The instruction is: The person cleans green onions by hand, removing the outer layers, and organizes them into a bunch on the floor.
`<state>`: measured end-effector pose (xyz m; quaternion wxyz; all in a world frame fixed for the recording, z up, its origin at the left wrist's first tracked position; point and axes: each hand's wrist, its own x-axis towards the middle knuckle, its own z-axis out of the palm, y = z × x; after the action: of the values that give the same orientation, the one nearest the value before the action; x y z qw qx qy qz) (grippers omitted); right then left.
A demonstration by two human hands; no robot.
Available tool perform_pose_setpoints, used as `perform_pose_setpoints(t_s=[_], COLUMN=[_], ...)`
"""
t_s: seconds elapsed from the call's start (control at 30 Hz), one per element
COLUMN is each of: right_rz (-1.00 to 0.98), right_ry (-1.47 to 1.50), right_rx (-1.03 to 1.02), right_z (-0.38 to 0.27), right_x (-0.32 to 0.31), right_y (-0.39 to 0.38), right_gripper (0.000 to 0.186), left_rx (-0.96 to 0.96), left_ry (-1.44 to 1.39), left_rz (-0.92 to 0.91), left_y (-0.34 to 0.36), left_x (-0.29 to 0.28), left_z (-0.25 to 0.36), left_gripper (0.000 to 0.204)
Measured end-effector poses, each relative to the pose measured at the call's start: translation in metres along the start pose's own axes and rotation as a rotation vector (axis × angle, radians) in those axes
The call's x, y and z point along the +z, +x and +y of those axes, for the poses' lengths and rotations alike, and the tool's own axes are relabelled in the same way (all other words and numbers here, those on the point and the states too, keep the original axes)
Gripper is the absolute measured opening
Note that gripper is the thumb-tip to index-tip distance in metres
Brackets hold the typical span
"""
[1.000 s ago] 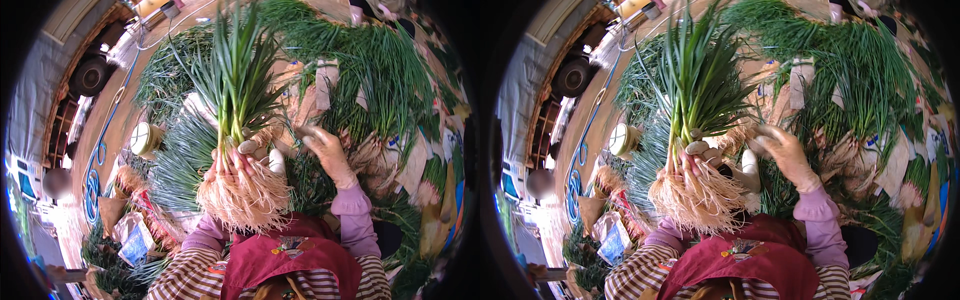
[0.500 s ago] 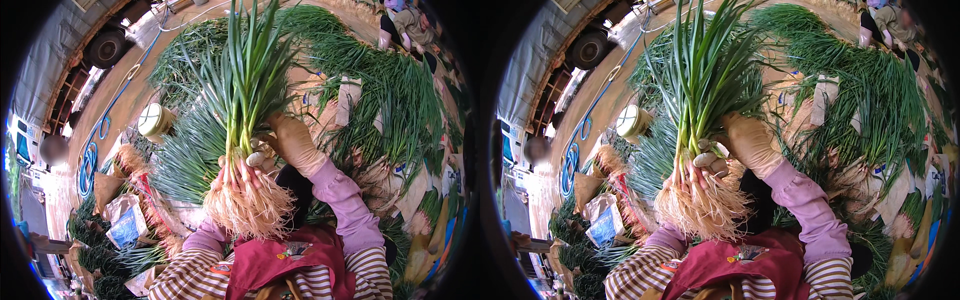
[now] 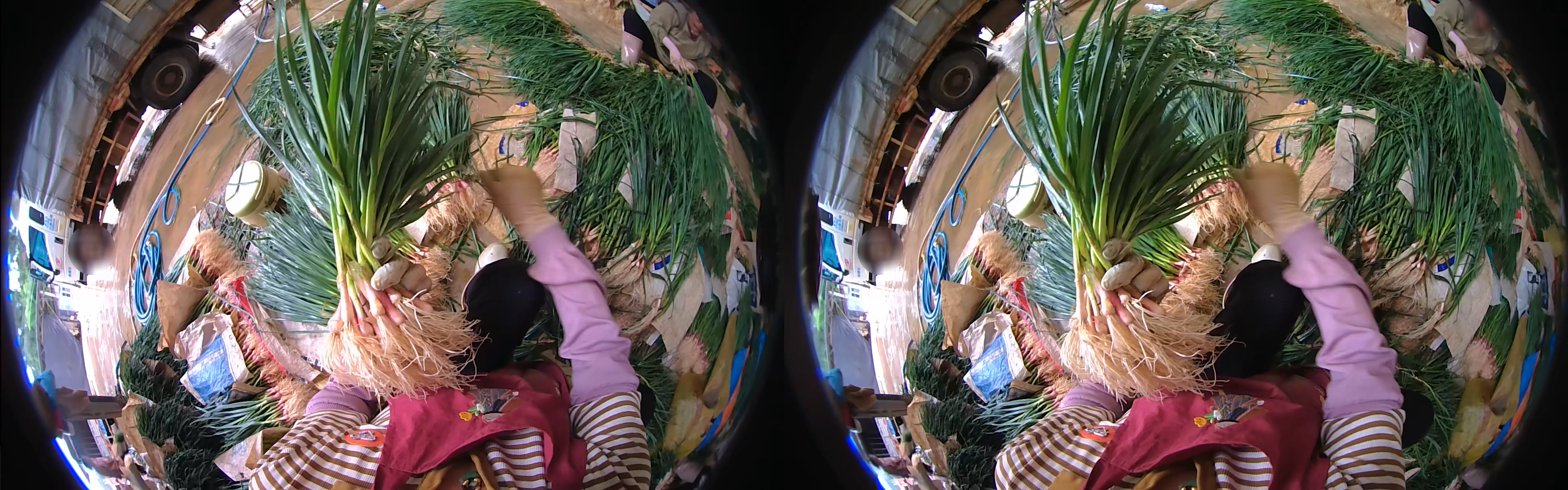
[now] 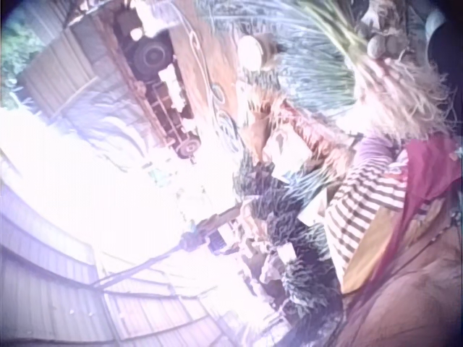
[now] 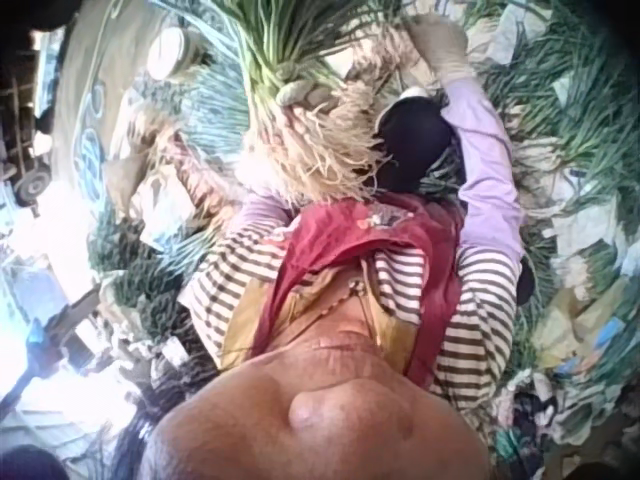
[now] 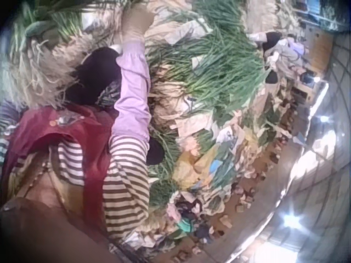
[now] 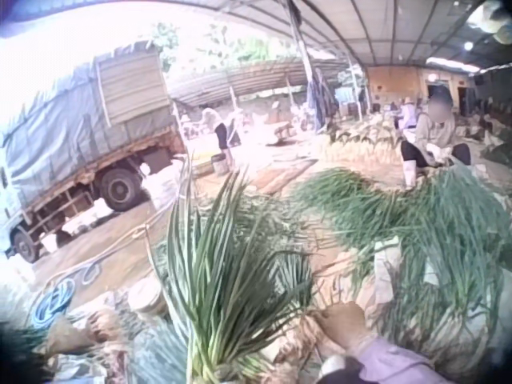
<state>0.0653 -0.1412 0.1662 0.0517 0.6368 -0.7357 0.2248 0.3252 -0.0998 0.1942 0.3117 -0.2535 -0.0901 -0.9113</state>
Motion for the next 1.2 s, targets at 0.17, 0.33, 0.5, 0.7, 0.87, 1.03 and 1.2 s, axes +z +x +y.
perform_pose_setpoints(t_s=[0.17,0.33,0.5,0.7,0.87,1.03,1.2], right_rz=[-0.702,-0.550,-0.330,-0.149,-0.522,-0.796,-0.295], right_ry=[-0.383,-0.113,0.764,0.953,1.464,1.567,0.585], right_rx=[-0.035,0.255,-0.032,-0.350,-0.308,-0.134,-0.696], right_z=[0.149,0.105,-0.094,-0.221,-0.229,-0.249,-0.244], right_x=[0.013,-0.044,-0.049,0.002,0.030,0.032,0.049], right_y=[-0.113,-0.111,-0.011,-0.018,-0.044,-0.045,-0.030], right_gripper=[0.030,0.037,0.032,0.047,0.032,0.039,0.027], left_rx=[-0.012,0.015,0.057,0.091,0.095,0.169,0.195], left_ry=[0.062,0.098,0.177,0.301,0.473,0.543,0.542], left_rz=[-0.090,-0.077,-0.037,-0.033,-0.023,0.032,0.059], left_y=[-0.019,-0.029,-0.047,-0.071,-0.099,-0.120,-0.124], left_x=[-0.010,-0.005,0.012,0.032,0.032,0.036,0.036], left_z=[0.016,0.020,0.032,0.048,0.048,0.047,0.055], left_gripper=[0.060,0.058,0.056,0.054,0.053,0.052,0.052])
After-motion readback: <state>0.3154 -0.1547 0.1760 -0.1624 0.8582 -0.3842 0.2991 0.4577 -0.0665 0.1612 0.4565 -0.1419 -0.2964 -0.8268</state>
